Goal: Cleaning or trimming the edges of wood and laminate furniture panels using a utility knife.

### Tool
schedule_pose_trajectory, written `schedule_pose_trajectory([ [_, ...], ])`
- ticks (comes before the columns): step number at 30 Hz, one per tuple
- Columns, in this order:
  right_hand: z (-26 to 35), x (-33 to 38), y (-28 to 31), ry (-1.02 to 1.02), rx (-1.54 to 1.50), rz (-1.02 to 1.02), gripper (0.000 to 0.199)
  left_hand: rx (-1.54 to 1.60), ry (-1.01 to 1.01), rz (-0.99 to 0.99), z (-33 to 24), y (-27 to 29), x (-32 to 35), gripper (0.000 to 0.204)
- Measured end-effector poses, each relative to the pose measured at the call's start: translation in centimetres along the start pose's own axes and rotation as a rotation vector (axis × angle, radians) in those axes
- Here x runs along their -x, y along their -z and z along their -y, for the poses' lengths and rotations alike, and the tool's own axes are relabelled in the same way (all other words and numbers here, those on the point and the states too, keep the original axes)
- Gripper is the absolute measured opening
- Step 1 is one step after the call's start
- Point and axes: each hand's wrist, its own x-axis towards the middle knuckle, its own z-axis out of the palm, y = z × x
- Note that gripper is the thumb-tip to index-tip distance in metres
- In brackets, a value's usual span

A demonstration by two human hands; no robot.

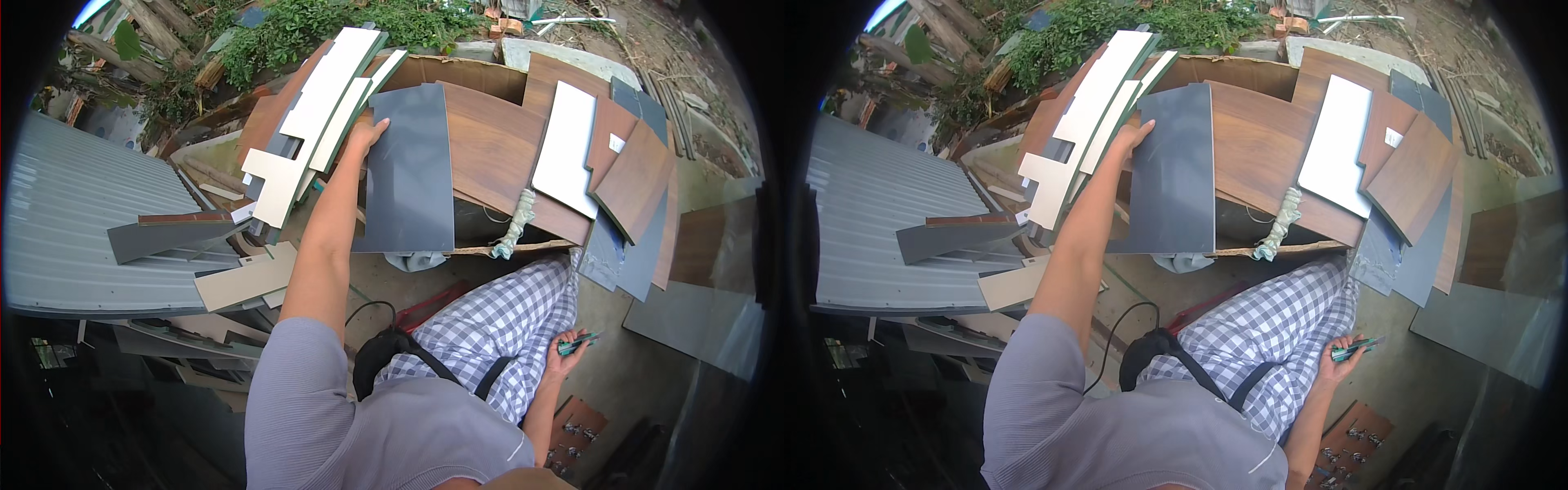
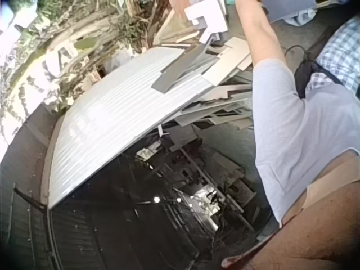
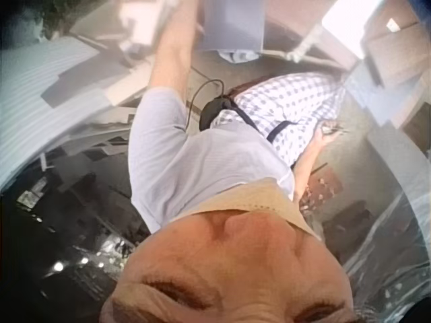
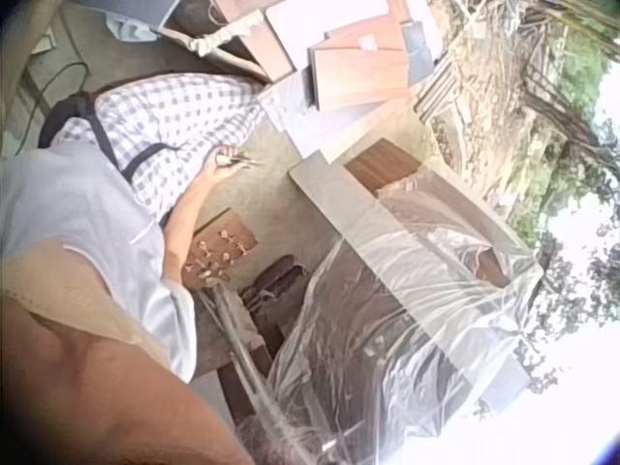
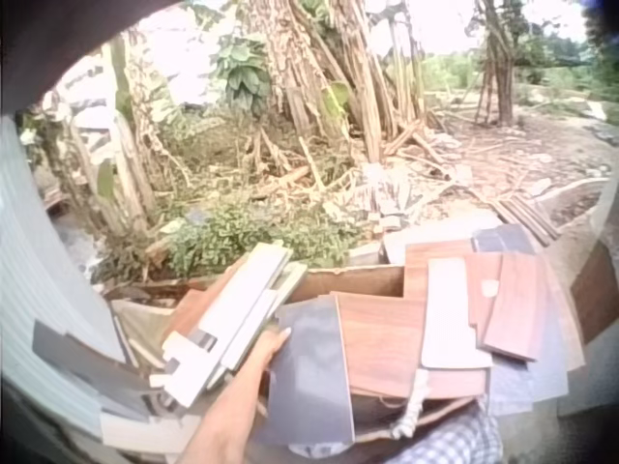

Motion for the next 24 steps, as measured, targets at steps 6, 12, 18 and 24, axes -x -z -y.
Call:
schedule_pose_trajectory([
  [6, -0.6, 0.0, -0.6, -0.032, -0.039, -0.044, 0.029, 0.653, 0.061, 0.163, 2.0, 1.9, -1.5, 0.072],
  [12, -0.1, 0.1, -0.4, -0.003, -0.008, -0.032, 0.028, 1.041, -0.034, 0.263, -0.6, 2.3, 1.9, 0.061],
  [18, -0.5, -0.1, -0.1, -0.004, -0.03, -0.029, 0.028, 1.123, -0.196, 0.133, -0.9, 5.1, 3.0, 0.044],
  [24, -0.5, 0.0, -0.6, 0.0, -0.013, -0.062, 0.031, 1.337, -0.593, 0.022, -7.6, 13.4, 9.2, 0.023],
])
